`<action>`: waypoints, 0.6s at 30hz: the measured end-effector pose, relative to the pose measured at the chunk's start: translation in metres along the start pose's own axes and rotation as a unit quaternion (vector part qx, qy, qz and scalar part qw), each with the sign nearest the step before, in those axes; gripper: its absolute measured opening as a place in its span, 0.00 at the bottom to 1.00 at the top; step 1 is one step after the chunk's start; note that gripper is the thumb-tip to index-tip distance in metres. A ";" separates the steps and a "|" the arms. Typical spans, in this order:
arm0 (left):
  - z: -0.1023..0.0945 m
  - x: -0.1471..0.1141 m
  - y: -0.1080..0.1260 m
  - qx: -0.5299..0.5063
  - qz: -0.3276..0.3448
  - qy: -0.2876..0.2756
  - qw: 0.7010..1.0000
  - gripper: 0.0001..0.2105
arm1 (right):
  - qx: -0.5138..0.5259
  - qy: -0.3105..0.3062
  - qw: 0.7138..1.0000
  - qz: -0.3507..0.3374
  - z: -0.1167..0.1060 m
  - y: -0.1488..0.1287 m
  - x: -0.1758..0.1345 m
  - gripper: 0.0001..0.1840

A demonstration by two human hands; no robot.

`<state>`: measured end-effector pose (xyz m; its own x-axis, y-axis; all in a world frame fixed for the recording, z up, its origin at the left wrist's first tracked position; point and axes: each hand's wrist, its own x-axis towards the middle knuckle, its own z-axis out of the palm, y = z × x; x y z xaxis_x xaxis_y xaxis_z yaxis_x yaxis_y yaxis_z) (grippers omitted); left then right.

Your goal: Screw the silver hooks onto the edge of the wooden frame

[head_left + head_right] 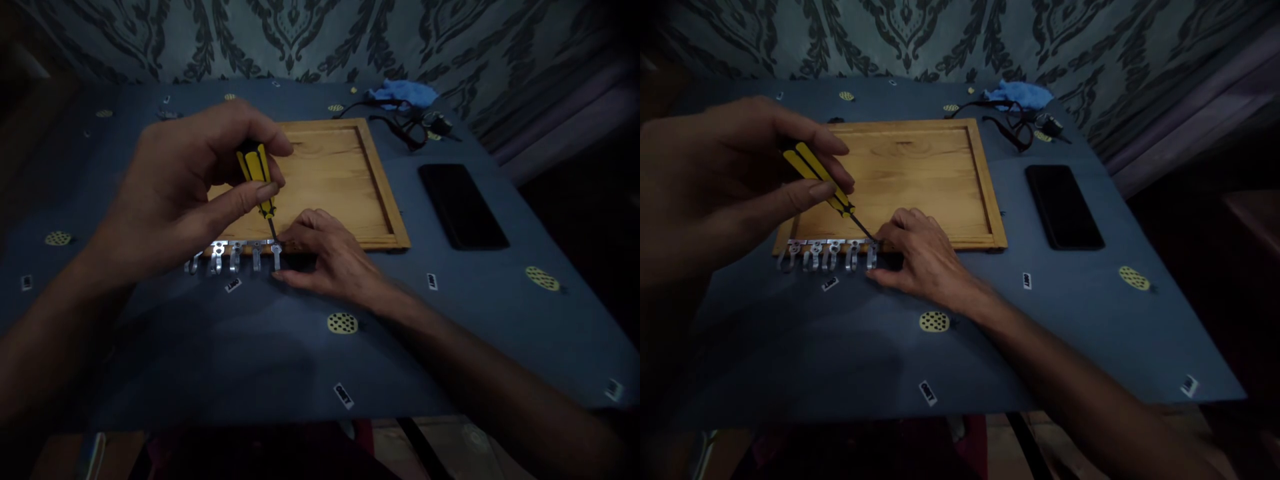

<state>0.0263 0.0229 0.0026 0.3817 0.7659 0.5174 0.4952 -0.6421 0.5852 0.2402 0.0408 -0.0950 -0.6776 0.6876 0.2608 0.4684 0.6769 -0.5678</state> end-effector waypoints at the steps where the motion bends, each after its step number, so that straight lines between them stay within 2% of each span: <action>1: 0.000 0.000 0.000 0.004 -0.007 -0.006 1.000 0.09 | 0.001 0.000 1.000 -0.001 0.000 0.000 0.000 0.20; 4: 0.001 -0.001 -0.001 0.023 -0.017 -0.013 1.000 0.08 | 0.000 0.004 1.000 -0.001 0.000 0.000 0.000 0.20; 9: 0.005 -0.001 -0.004 0.078 0.022 0.028 0.996 0.08 | -0.002 -0.006 1.000 0.003 -0.001 0.000 0.000 0.20; 18: 0.006 0.000 -0.003 0.060 0.018 0.076 0.995 0.10 | -0.006 -0.007 1.000 0.008 -0.001 -0.001 0.001 0.20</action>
<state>0.0296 0.0249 -0.0032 0.2829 0.7223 0.6311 0.5763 -0.6539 0.4901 0.2402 0.0410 -0.0934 -0.6775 0.6947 0.2417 0.4852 0.6691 -0.5630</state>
